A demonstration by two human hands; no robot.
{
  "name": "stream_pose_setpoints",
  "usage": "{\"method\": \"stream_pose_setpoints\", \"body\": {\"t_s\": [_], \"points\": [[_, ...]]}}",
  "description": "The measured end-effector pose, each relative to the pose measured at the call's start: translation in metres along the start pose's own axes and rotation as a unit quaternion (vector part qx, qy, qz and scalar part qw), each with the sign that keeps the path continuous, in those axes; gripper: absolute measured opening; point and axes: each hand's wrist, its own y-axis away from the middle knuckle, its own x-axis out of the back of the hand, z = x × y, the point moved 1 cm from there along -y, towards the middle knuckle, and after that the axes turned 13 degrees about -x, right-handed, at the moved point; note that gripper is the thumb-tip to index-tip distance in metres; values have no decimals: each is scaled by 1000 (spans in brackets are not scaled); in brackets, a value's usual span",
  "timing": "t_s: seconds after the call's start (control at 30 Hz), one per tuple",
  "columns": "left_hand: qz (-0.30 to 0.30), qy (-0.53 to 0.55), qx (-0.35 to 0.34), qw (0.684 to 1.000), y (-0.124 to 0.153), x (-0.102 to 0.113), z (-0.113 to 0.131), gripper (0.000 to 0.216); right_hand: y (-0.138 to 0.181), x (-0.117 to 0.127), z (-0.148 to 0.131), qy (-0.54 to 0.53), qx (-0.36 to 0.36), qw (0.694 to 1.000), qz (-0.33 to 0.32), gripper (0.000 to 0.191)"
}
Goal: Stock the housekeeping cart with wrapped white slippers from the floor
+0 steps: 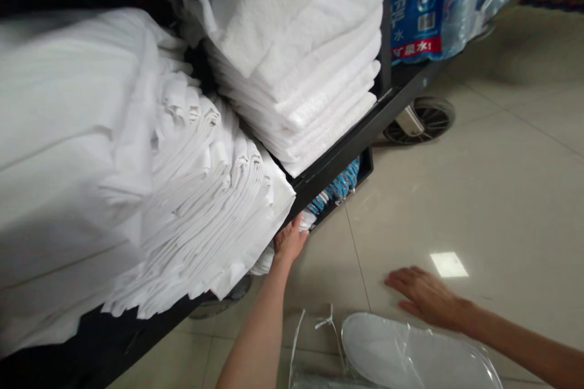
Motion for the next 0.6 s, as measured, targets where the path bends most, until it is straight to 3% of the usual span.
{"method": "stream_pose_setpoints", "body": {"t_s": [0.07, 0.13, 0.2, 0.27, 0.33, 0.4, 0.47, 0.53, 0.6], "points": [[2, -1, -3, 1000, -3, -2, -1, 61, 42, -48, 18, -40, -76, 995, -55, 57], [5, -1, -3, 1000, -2, 0, 3, 65, 65, -79, 24, -67, -125, 989, -38, 69], [38, -21, -9, 999, 8, 2, 14, 66, 72, -92, 25, -80, -156, 984, -16, 74], [93, -52, -27, 994, 34, -1, 28, 61, 71, -88, 24, -103, -172, 979, -43, 71], [129, -58, -34, 989, 81, -16, 37, 51, 71, -74, 21, -156, -169, 969, -91, 68], [113, -14, 44, 992, 146, -47, 37, 45, 74, -59, 11, -259, -129, 946, -145, 68], [95, 38, 193, 976, 221, -88, 29, 46, 80, -51, -9, -380, -67, 895, -222, 68], [48, 82, 337, 937, 294, -130, 26, 55, 84, -57, -36, -437, -13, 850, -294, 69], [-48, 123, 437, 890, 353, -163, 36, 54, 84, -75, -63, -372, -19, 873, -316, 77]]}}
